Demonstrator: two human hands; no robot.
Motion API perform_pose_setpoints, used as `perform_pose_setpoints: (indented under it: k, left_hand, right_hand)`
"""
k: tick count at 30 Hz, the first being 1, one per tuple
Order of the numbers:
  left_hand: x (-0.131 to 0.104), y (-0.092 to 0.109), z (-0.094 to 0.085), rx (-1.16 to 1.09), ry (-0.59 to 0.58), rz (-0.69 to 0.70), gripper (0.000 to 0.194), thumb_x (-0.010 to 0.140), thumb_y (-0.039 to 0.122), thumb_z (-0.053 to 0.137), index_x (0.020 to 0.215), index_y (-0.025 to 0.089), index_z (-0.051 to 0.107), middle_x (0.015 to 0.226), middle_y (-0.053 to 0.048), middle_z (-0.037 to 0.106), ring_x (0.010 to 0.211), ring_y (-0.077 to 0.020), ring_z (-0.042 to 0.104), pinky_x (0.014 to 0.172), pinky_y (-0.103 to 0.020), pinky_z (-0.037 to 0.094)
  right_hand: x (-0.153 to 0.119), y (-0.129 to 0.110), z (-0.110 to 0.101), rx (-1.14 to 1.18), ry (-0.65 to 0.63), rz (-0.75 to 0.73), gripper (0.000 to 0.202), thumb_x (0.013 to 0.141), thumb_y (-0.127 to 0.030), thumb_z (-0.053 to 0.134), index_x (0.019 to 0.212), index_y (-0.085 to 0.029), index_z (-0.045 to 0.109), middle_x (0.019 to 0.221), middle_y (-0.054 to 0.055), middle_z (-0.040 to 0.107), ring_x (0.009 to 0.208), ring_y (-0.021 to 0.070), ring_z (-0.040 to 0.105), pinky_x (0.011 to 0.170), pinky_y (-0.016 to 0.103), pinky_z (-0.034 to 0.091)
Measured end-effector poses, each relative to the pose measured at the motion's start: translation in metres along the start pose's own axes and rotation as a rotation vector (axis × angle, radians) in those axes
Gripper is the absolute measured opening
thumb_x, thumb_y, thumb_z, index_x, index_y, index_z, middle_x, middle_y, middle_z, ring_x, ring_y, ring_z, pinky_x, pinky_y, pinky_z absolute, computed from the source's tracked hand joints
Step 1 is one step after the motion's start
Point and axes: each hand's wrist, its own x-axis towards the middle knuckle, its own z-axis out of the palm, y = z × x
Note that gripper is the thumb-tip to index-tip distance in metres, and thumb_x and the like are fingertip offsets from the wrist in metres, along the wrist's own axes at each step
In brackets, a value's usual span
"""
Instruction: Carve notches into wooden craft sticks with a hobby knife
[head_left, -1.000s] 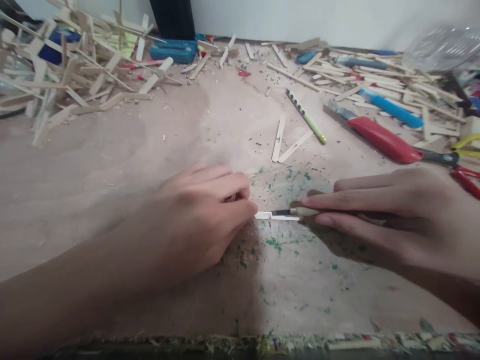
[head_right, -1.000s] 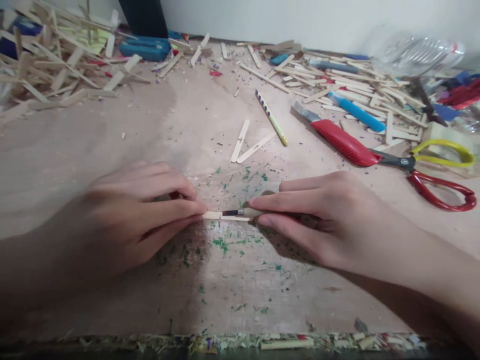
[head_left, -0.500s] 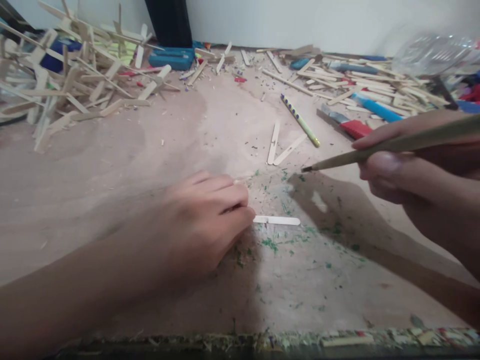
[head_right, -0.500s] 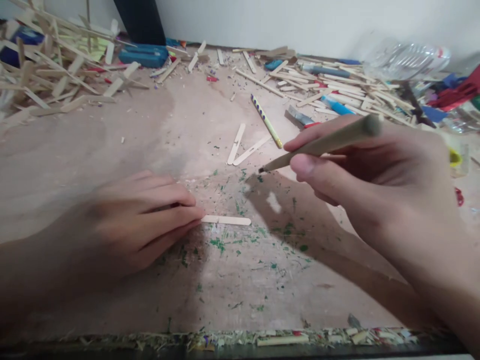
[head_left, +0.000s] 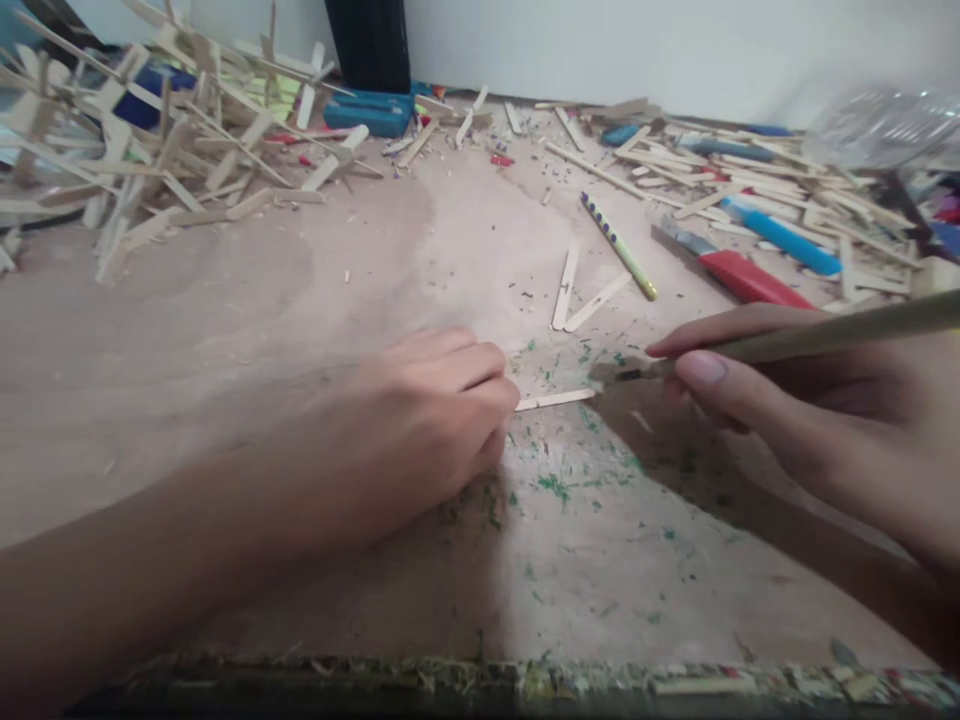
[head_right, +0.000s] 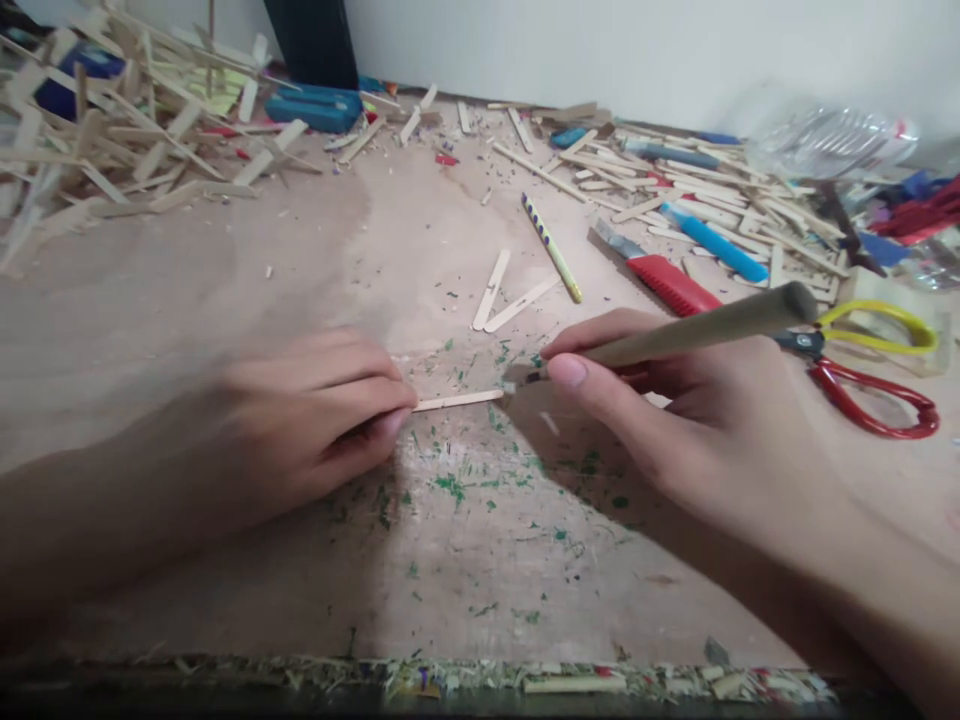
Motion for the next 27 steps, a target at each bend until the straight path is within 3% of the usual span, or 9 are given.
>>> perform_pose_setpoints:
  k: [5, 7, 10, 13, 19, 23, 27]
  left_hand:
    - [0.003, -0.014, 0.008, 0.062, 0.073, 0.042, 0.035, 0.121, 0.012, 0.054, 0.1, 0.016, 0.081, 0.101, -0.007, 0.08, 0.092, -0.0223, 0.07, 0.085, -0.037, 0.054]
    - [0.005, -0.018, 0.009, 0.059, 0.096, 0.065, 0.036, 0.122, 0.014, 0.055, 0.099, 0.016, 0.082, 0.099, -0.006, 0.08, 0.09, -0.0211, 0.07, 0.083, -0.035, 0.054]
    - [0.006, -0.02, 0.007, 0.059, 0.056, 0.074, 0.032, 0.121, 0.018, 0.057, 0.101, 0.016, 0.082, 0.098, -0.007, 0.079, 0.09, -0.0222, 0.072, 0.082, -0.035, 0.055]
    - [0.006, -0.021, 0.004, 0.115, 0.009, 0.079, 0.027, 0.118, 0.017, 0.061, 0.098, 0.017, 0.079, 0.096, -0.007, 0.078, 0.086, -0.0232, 0.072, 0.081, -0.036, 0.055]
    - [0.007, -0.027, 0.005, 0.226, 0.024, 0.088, 0.024, 0.114, 0.012, 0.064, 0.093, 0.018, 0.075, 0.09, -0.005, 0.076, 0.084, -0.0227, 0.07, 0.081, -0.036, 0.054]
    - [0.006, -0.027, 0.01, 0.244, 0.07, 0.038, 0.033, 0.115, 0.006, 0.055, 0.092, 0.019, 0.073, 0.088, -0.006, 0.073, 0.083, -0.0235, 0.068, 0.08, -0.038, 0.051]
    - [0.006, -0.026, 0.006, 0.166, 0.074, -0.02, 0.036, 0.117, 0.012, 0.05, 0.09, 0.022, 0.071, 0.087, -0.004, 0.071, 0.079, -0.0231, 0.067, 0.075, -0.039, 0.05]
  right_hand:
    - [0.007, -0.019, 0.02, 0.185, -0.037, 0.051, 0.045, 0.108, -0.07, 0.083, 0.092, -0.028, 0.083, 0.065, -0.001, 0.072, 0.052, 0.0149, 0.063, 0.044, 0.027, 0.046]
    - [0.013, -0.028, 0.031, 0.207, -0.063, 0.046, 0.045, 0.103, -0.071, 0.089, 0.093, -0.027, 0.084, 0.066, -0.001, 0.071, 0.054, 0.0148, 0.061, 0.046, 0.028, 0.044]
    - [0.022, -0.033, 0.047, 0.248, -0.025, 0.029, 0.046, 0.097, -0.069, 0.095, 0.092, -0.025, 0.083, 0.071, -0.001, 0.071, 0.058, 0.0148, 0.059, 0.05, 0.029, 0.043]
    - [0.03, -0.03, 0.057, 0.234, -0.017, -0.029, 0.045, 0.104, -0.064, 0.089, 0.086, -0.024, 0.079, 0.071, 0.001, 0.072, 0.061, 0.0152, 0.063, 0.053, 0.028, 0.047]
    - [0.044, -0.022, 0.061, 0.24, -0.073, -0.169, 0.047, 0.111, -0.061, 0.081, 0.08, -0.026, 0.078, 0.068, 0.001, 0.072, 0.056, 0.015, 0.063, 0.048, 0.028, 0.045]
    - [0.047, -0.019, 0.062, 0.212, -0.076, -0.172, 0.044, 0.114, -0.06, 0.079, 0.086, -0.026, 0.08, 0.078, 0.002, 0.074, 0.065, 0.0145, 0.066, 0.055, 0.028, 0.05]
    - [0.047, -0.014, 0.064, 0.186, -0.092, -0.183, 0.045, 0.116, -0.058, 0.078, 0.086, -0.025, 0.078, 0.083, 0.002, 0.074, 0.069, 0.0141, 0.066, 0.059, 0.029, 0.051]
